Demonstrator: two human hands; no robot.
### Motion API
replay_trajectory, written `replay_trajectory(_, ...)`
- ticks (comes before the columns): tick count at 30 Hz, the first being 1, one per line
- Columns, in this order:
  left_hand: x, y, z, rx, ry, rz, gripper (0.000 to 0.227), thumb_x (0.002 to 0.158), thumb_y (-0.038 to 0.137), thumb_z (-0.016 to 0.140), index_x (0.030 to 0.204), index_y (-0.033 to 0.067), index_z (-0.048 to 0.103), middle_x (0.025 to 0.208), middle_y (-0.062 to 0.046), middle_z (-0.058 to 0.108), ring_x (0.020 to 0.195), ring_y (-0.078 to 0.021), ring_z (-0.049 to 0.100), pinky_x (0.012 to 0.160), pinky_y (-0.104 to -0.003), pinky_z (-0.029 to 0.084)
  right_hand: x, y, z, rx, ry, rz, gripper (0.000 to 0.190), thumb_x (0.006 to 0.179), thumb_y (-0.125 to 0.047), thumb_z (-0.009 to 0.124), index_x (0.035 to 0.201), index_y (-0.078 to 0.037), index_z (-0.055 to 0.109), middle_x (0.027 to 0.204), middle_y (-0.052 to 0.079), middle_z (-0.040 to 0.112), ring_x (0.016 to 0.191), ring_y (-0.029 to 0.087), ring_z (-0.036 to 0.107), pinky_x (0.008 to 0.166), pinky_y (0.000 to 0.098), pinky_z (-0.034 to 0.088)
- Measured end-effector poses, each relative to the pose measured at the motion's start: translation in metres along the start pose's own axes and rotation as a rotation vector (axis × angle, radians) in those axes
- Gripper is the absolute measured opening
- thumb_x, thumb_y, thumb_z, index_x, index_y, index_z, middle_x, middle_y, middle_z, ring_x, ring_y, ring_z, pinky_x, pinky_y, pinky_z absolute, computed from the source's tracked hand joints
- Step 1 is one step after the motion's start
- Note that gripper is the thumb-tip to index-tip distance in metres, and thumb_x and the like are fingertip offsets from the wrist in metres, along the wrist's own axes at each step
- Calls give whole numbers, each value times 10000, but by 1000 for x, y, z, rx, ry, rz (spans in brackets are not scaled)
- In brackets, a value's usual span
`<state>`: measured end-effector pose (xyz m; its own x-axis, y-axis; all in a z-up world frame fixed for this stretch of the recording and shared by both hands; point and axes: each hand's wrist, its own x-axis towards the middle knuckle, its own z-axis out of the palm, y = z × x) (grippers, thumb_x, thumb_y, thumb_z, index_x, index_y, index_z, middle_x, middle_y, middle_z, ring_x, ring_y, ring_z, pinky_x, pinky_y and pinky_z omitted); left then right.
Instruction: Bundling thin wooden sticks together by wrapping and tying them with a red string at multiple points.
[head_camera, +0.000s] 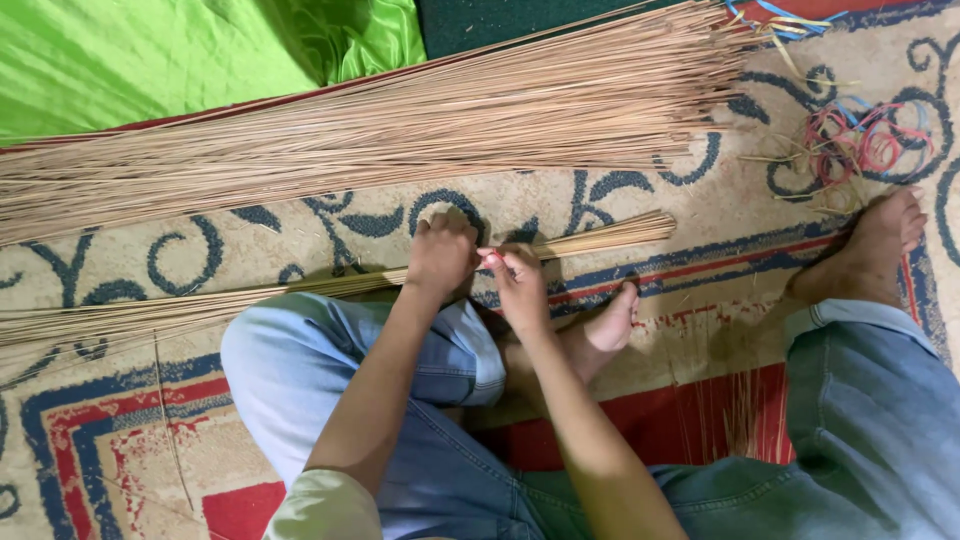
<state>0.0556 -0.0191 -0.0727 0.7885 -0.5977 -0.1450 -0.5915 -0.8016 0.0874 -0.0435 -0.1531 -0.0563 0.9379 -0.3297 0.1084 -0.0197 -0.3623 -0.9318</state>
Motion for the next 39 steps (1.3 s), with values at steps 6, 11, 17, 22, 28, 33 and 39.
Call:
replay_trajectory(6, -1, 0, 10, -129, -79, 25, 287, 875, 283, 669, 1086, 91, 695, 1030, -124, 676, 1051, -357, 615, 860, -493, 515, 23, 41, 3, -315, -66, 68, 120, 962, -357, 736, 989, -265, 807, 788, 6, 747, 848, 271, 735, 773, 410, 575)
replay_trajectory(11, -13, 14, -16, -577, -157, -93, 303, 947, 176, 673, 1219, 43, 667, 1047, -188, 677, 1044, -437, 670, 847, -561, 564, 32, 18, -2, -265, -66, 286, 123, 939, -349, 742, 975, -247, 798, 725, 24, 739, 767, 233, 744, 733, 391, 573)
replay_trajectory(17, -13, 18, -1, -875, -187, -279, 239, 952, 283, 685, 1178, 212, 716, 999, -119, 746, 1054, -405, 703, 892, -555, 564, 32, 14, 7, 53, 24, 277, 102, 912, -193, 782, 1008, -162, 800, 769, 82, 752, 812, 168, 737, 731, 318, 577)
replay_trajectory(22, -12, 18, -10, -851, -192, -384, 234, 938, 323, 673, 1134, 204, 721, 1018, -124, 761, 1094, -397, 699, 939, -542, 553, 28, 18, 2, 333, -62, 262, 366, 895, 3, 696, 1257, -53, 703, 1099, 159, 738, 976, 203, 726, 893, 372, 584)
replay_trajectory(28, -9, 16, -3, -897, -209, -436, 245, 916, 406, 680, 1082, 230, 718, 1031, -88, 770, 1113, -357, 702, 945, -496, 552, 22, 19, -10, -254, 128, -283, 304, 809, 30, 741, 1058, -140, 786, 867, 49, 759, 838, 291, 738, 759, 390, 584)
replay_trajectory(33, -8, 11, -3, -935, -196, -448, 214, 881, 340, 704, 1057, 222, 738, 1019, -115, 772, 1099, -376, 700, 947, -496, 547, 5, 41, -4, -562, 102, -291, 222, 743, -308, 876, 925, -315, 749, 966, -141, 668, 1005, 173, 588, 948, 404, 390)
replay_trajectory(39, -18, 11, -3, -980, -104, -394, 220, 905, 289, 714, 1088, 170, 745, 978, -151, 769, 1031, -404, 717, 879, -512, 568, 1, 36, 6, -596, 145, -337, 210, 735, -263, 895, 859, -268, 726, 949, -135, 677, 1013, 161, 584, 974, 404, 360)
